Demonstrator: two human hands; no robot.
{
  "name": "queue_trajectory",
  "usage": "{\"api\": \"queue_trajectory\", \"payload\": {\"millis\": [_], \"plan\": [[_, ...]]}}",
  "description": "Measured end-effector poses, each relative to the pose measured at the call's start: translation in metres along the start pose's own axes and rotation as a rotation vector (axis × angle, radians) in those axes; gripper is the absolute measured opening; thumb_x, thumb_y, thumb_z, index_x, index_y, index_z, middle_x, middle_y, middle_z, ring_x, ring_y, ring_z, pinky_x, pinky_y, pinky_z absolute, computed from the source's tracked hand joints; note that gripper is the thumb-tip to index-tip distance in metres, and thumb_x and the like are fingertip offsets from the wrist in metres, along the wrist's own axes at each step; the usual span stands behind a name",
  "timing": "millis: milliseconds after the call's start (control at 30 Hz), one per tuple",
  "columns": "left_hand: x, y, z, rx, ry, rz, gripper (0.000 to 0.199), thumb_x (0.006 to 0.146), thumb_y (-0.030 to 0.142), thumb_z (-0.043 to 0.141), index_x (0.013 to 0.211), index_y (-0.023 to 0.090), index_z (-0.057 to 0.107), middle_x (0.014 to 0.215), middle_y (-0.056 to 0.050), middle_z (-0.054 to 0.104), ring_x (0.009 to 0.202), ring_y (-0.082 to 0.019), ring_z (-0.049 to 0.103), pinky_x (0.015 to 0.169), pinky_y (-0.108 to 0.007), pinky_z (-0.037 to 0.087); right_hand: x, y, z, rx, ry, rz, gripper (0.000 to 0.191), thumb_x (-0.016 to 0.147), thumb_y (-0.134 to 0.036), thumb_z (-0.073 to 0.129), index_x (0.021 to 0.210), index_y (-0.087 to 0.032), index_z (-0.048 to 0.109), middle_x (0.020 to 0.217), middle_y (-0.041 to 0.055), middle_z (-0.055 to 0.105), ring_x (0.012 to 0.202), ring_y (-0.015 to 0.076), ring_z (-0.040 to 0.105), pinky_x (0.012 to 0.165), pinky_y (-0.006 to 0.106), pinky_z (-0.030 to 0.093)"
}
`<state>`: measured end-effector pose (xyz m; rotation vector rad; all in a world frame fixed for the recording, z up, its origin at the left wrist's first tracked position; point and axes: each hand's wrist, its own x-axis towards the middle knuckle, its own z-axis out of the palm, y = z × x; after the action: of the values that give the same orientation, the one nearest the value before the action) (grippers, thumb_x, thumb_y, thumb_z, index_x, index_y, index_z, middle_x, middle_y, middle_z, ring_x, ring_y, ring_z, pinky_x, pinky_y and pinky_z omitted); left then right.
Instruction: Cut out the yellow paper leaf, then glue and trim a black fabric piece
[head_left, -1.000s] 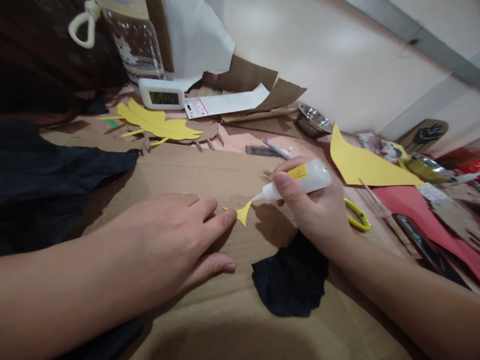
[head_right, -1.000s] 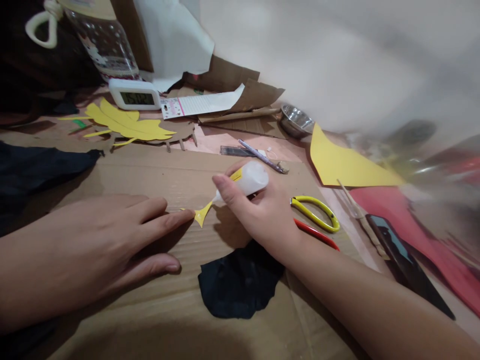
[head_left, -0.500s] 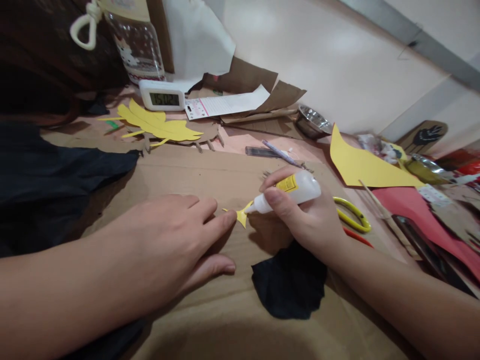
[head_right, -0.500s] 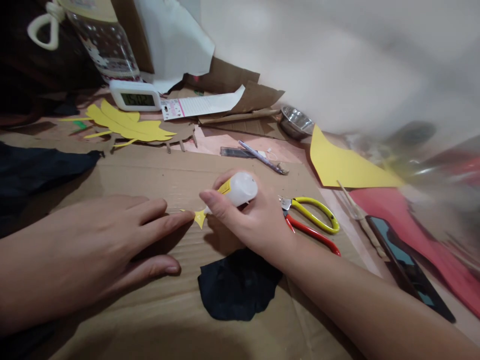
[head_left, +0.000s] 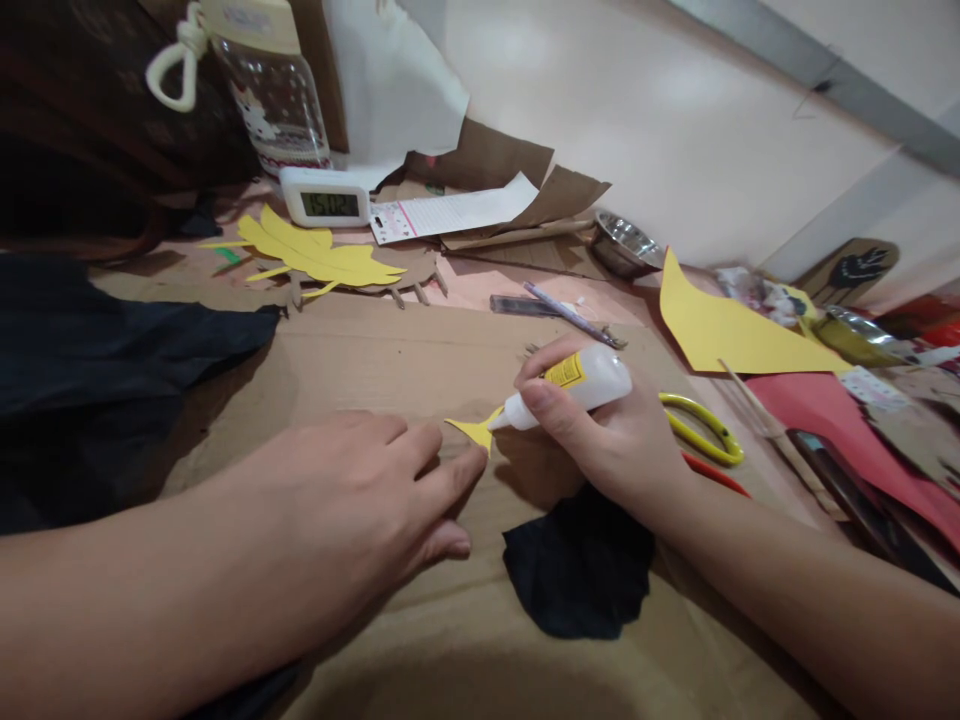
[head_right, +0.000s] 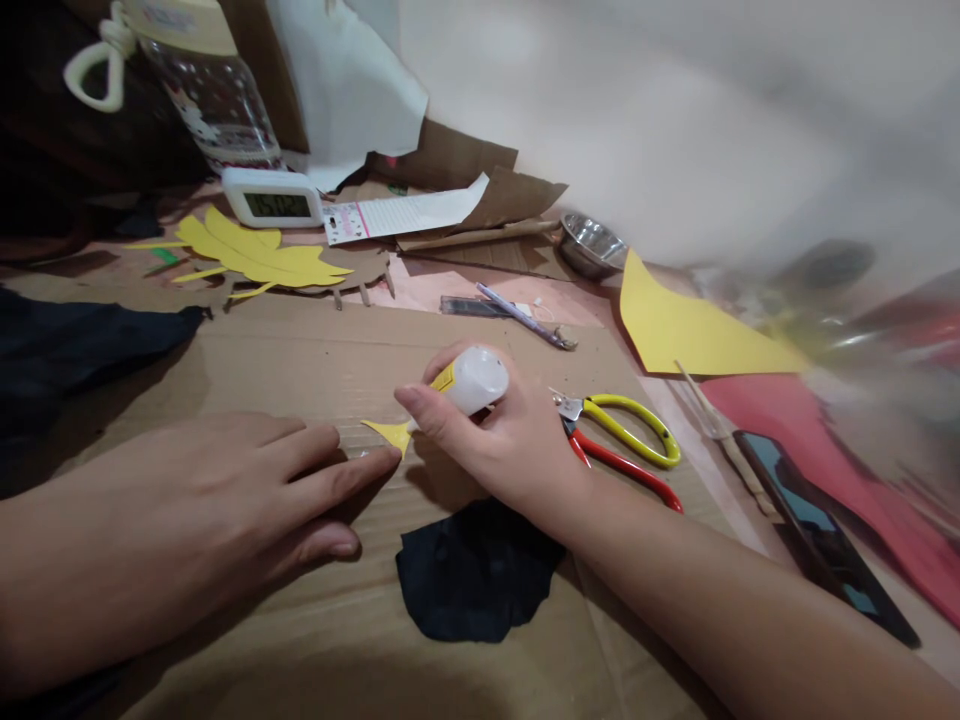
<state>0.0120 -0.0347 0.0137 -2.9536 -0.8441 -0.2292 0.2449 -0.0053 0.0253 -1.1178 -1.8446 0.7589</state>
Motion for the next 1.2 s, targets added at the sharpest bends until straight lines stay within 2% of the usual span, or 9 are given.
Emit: {"api": "queue_trajectory", "payload": {"millis": [100,267,400,500,700,867,1067,1200], "plan": [[-0.0015,-0.0012,0.0004,-0.024,0.019,-0.005,0.036,0.104,0.04,0.063,0.132,0.017,0.068,0.1,-0.01,0.073,0.078,-0.03,0.069,0.068,-0.045,0.054,-0.0003,0.0006,0.0005,0.003,-0.003,-0.007,0.034,0.09,-0.048,0.081,0.08,-0.02,0.066,0.07,-0.0016,0.069,0.061,0.0127,0.065,0.057,0.023,0.051],[-0.0034,0.0011,0.005,0.037,0.145,0.025,0.041,0.107,0.043,0.056,0.134,0.014,0.068,0.112,-0.012,0.073,0.09,-0.031,0.067,0.073,-0.046,0.05,-0.0011,0.0013,-0.0001,0.01,-0.018,0.009,0.032,0.092,-0.047,0.078,0.08,-0.02,0.066,0.067,-0.0024,0.068,0.059,0.0122,0.064,0.055,0.023,0.049],[-0.0027,0.0016,0.006,0.07,0.129,0.043,0.047,0.11,0.047,0.049,0.138,0.012,0.066,0.12,-0.013,0.075,0.094,-0.031,0.067,0.077,-0.046,0.049,-0.0003,0.0004,0.0001,0.001,-0.009,-0.002,0.031,0.091,-0.045,0.078,0.08,-0.019,0.066,0.068,-0.0018,0.068,0.059,0.0113,0.063,0.055,0.022,0.047],[-0.0038,0.0004,0.0057,0.06,0.135,0.038,0.049,0.109,0.049,0.052,0.14,0.014,0.064,0.119,-0.013,0.075,0.095,-0.031,0.066,0.079,-0.046,0.048,0.0006,-0.0002,0.0004,-0.016,-0.002,-0.012,0.03,0.091,-0.044,0.078,0.079,-0.019,0.067,0.069,-0.0014,0.069,0.06,0.011,0.064,0.056,0.022,0.047],[-0.0059,0.001,0.0059,-0.01,0.145,-0.02,0.045,0.102,0.051,0.066,0.132,0.018,0.068,0.099,-0.008,0.07,0.084,-0.029,0.064,0.074,-0.044,0.048,-0.0003,-0.0008,-0.0001,-0.007,-0.015,-0.008,0.029,0.092,-0.044,0.078,0.081,-0.019,0.066,0.067,-0.002,0.069,0.058,0.0111,0.064,0.054,0.022,0.047],[-0.004,-0.0013,0.0027,0.006,0.164,0.024,0.045,0.101,0.05,0.067,0.129,0.014,0.07,0.104,-0.011,0.073,0.085,-0.031,0.066,0.071,-0.046,0.05,-0.0033,-0.0014,-0.0014,-0.037,0.017,-0.037,0.027,0.092,-0.042,0.079,0.084,-0.02,0.067,0.068,-0.0023,0.069,0.057,0.0109,0.064,0.053,0.022,0.047],[-0.0033,-0.0018,0.0031,0.014,0.157,0.014,0.044,0.108,0.048,0.054,0.127,0.014,0.072,0.111,-0.015,0.075,0.088,-0.033,0.068,0.071,-0.047,0.051,-0.0048,-0.0031,-0.0023,0.019,0.082,-0.037,0.03,0.095,-0.05,0.076,0.085,-0.022,0.067,0.068,-0.0021,0.067,0.056,0.0121,0.062,0.051,0.024,0.049],[-0.0031,-0.0026,0.0051,0.021,0.134,0.034,0.045,0.109,0.049,0.049,0.13,0.014,0.07,0.117,-0.015,0.075,0.093,-0.034,0.068,0.076,-0.049,0.052,-0.0023,0.0033,-0.0014,0.146,0.152,0.086,0.04,0.09,-0.063,0.077,0.083,-0.025,0.067,0.07,0.0001,0.066,0.056,0.0144,0.059,0.047,0.027,0.049]]}}
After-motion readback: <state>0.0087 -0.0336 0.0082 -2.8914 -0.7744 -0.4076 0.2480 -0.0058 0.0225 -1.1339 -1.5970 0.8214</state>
